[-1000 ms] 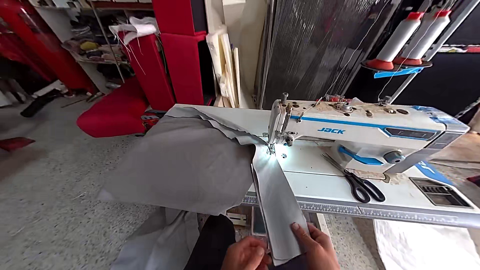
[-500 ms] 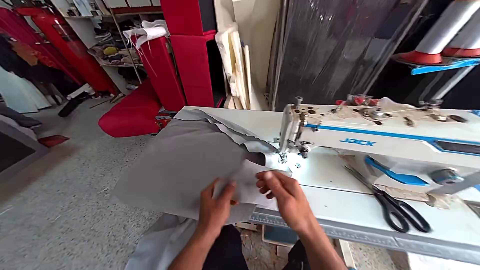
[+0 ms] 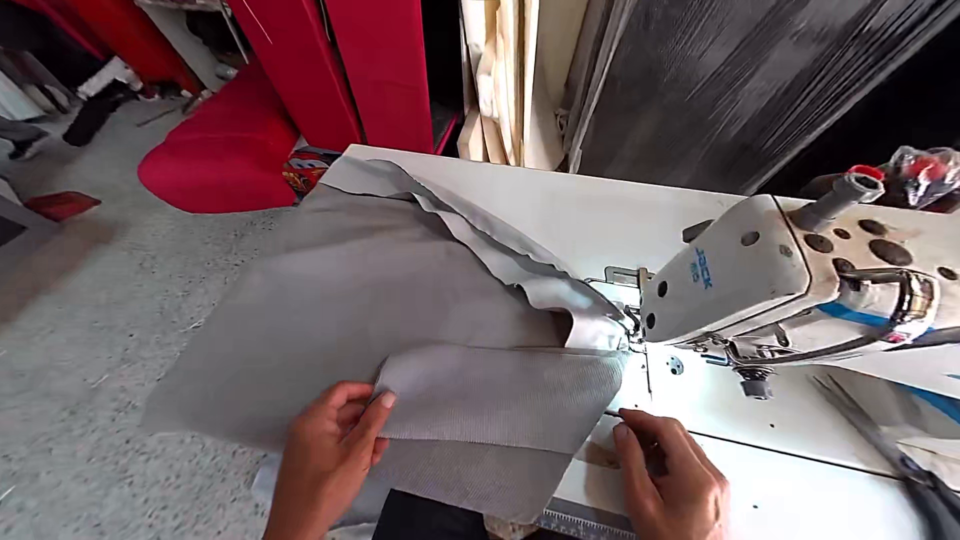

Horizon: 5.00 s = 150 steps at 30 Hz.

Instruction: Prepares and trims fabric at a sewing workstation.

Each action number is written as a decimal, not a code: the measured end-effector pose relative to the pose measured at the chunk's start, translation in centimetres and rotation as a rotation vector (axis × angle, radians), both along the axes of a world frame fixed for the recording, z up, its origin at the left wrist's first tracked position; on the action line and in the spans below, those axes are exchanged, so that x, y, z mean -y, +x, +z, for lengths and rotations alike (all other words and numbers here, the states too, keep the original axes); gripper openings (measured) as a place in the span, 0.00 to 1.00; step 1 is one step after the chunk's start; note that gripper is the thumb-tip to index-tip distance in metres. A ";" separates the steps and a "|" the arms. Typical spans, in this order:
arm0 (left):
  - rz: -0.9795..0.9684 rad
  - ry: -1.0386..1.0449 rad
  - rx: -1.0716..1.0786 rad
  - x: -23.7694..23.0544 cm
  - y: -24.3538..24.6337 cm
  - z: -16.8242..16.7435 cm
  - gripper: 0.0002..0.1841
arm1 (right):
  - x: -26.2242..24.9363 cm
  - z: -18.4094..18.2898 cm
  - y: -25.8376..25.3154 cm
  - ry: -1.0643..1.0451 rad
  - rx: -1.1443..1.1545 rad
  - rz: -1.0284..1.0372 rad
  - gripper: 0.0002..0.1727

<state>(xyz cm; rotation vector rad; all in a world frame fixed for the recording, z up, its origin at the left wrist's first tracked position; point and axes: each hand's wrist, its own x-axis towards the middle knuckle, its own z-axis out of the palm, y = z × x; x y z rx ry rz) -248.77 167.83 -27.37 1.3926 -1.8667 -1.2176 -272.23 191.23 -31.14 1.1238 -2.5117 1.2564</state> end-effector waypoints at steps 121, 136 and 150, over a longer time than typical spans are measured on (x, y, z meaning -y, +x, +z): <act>-0.441 -0.677 0.393 -3.2 3.6 -0.4 0.30 | 2.9 -1.5 2.0 0.463 -0.442 0.229 0.45; -0.829 -0.301 0.717 10.7 -3.3 7.1 0.09 | 1.2 -0.9 2.4 -0.131 -0.267 0.140 0.35; 0.024 0.131 -0.829 3.0 2.1 16.4 0.12 | 8.9 2.9 13.9 -0.765 1.434 0.623 0.64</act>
